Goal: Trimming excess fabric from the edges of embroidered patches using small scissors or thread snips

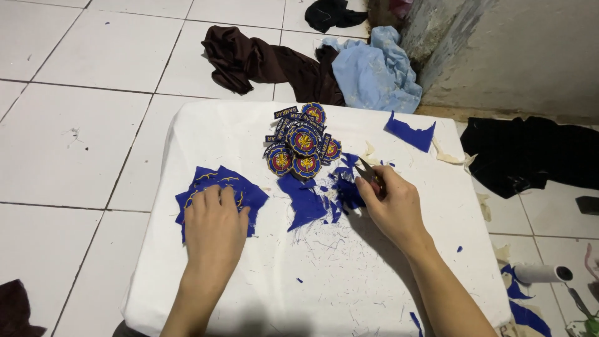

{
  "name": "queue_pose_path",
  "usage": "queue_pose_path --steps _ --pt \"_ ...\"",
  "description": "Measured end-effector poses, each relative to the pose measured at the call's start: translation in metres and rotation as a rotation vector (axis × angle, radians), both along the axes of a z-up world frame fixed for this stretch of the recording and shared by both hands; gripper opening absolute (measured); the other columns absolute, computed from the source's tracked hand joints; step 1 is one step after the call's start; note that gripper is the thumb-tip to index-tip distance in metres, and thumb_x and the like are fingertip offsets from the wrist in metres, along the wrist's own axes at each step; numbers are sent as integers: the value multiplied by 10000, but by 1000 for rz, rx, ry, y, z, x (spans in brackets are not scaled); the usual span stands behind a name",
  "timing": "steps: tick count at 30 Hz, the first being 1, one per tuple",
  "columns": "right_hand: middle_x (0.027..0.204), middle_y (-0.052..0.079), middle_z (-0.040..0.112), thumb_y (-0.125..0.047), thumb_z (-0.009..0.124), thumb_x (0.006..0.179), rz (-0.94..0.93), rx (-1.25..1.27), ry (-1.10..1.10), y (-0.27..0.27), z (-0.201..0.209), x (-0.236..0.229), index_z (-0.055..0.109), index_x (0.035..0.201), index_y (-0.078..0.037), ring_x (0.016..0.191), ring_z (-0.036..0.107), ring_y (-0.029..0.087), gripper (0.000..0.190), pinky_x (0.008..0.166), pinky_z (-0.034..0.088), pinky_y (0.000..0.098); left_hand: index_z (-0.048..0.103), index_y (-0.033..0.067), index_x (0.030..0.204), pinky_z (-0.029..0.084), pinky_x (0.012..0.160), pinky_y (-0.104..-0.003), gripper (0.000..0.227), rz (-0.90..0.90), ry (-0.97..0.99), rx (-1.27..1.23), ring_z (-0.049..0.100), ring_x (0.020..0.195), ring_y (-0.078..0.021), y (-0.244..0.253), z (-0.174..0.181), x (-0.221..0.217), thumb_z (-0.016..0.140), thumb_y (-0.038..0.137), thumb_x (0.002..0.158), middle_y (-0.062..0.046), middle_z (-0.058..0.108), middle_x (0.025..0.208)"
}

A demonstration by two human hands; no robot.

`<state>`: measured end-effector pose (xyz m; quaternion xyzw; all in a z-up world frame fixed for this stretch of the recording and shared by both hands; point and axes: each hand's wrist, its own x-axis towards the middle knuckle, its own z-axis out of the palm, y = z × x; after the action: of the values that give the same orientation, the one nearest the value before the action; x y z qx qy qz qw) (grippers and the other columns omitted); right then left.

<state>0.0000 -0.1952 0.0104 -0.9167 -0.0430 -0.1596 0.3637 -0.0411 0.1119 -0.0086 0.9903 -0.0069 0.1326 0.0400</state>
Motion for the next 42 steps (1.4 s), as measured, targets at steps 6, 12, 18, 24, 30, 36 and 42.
queue_pose_path --steps 6,12,18,24,30,36,42 --pt "698 -9 621 -363 669 969 1 -97 42 -8 -2 1 667 1026 -94 620 550 162 276 646 450 346 623 91 1188 480 939 -436 433 -81 129 -430 538 1124 -324 24 7 -4 784 317 856 -95 612 1158" --pt "685 -12 622 -367 660 966 -4 -97 94 -5 1 0 666 1019 -107 616 554 166 266 652 439 347 672 125 985 482 950 -330 106 53 302 -701 636 1057 -166 26 55 -17 592 171 934 0 695 1068" --pt "681 -12 617 -344 673 959 -1 -72 79 -5 2 1 668 1000 -98 609 530 162 250 650 435 344 504 34 1447 519 899 -503 483 -46 12 -340 566 1105 -378 21 -5 -14 483 43 965 -163 610 1095" --pt "702 -10 604 -331 675 965 -5 -52 67 -7 -1 2 658 1021 -92 621 510 163 246 663 442 341 656 15 1129 516 872 -493 288 -28 -100 -402 538 1045 -395 24 10 -15 531 -36 875 -200 541 1090" --pt "623 126 651 -262 744 957 -23 17 20 -5 -5 2 722 1058 -5 595 632 264 277 579 511 369 619 7 927 574 739 -511 163 48 -304 -296 606 952 -384 25 30 -15 615 -88 794 -130 498 939" --pt "633 137 658 -231 741 955 -21 102 37 -7 -9 1 728 1061 -4 601 619 246 251 594 499 359 551 71 941 469 814 -478 226 -67 -466 -617 608 890 -378 15 46 -8 636 -61 778 -118 588 885" --pt "755 72 700 -249 622 963 162 560 197 -2 5 3 730 1114 -66 584 497 83 261 529 440 229 581 -18 1077 535 826 -463 208 -396 101 -1517 662 943 -348 -58 17 48 632 -6 877 -231 651 969"
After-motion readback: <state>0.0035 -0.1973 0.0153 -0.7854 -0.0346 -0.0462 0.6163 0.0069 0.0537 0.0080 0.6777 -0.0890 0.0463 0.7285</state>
